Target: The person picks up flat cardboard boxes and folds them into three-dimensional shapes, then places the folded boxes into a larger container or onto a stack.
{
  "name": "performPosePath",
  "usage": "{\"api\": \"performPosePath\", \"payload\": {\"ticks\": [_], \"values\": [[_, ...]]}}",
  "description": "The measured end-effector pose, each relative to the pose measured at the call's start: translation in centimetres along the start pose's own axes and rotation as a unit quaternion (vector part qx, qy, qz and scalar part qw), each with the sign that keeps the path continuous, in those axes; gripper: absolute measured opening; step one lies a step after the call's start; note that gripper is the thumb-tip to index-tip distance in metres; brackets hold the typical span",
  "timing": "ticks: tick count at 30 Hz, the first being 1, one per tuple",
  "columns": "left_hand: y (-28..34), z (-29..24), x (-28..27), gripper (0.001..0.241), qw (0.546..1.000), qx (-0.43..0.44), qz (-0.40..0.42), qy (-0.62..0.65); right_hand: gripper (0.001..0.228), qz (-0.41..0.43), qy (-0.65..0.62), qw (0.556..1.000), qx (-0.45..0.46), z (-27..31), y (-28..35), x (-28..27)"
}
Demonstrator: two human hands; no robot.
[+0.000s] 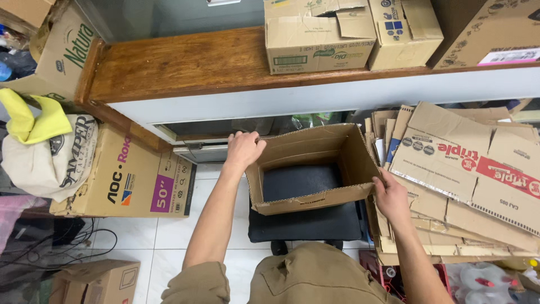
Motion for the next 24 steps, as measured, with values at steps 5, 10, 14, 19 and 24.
{"api": "performPosePath", "payload": {"ticks": [5,10,14,19,24], "values": [[1.2,-2.0,-4.2,0.061,0.99,-0.009,0.047,0.136,0.041,0.0,-0.018,1.0,0.0,0.6,0.3,-0.3],[-1.0,-0.5,-2.3,0.068,0.991,-0.078,0.057,0.093,0.041,0.002,-0.001,1.0,-0.01,-0.6,0.0,0.5],[-1.8,-0.1,-1.7,0.073,0.988,-0.095,0.07,0.101,0.04,-0.002,0.009,1.0,-0.015,-1.1,0.0,1.0],[-1.6,0.4,-1.2,0.074,0.983,-0.059,0.094,0.149,0.04,-0.008,0.013,1.0,-0.013,-1.5,-0.1,1.2],[-2.5,1.4,1.0,0.074,0.973,-0.02,0.127,0.193,0.041,-0.006,0.012,1.0,-0.018,-1.7,-0.3,1.3]]}}
Point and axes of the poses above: each hand's wrist, its own y-axis away from the middle knuckle, its own x-axis out of the palm, z = x × y, the point moved 7 cm from there along -y, towards the middle knuckle, and after that the axes turned 7 degrees about -z, right-handed, at the moved point
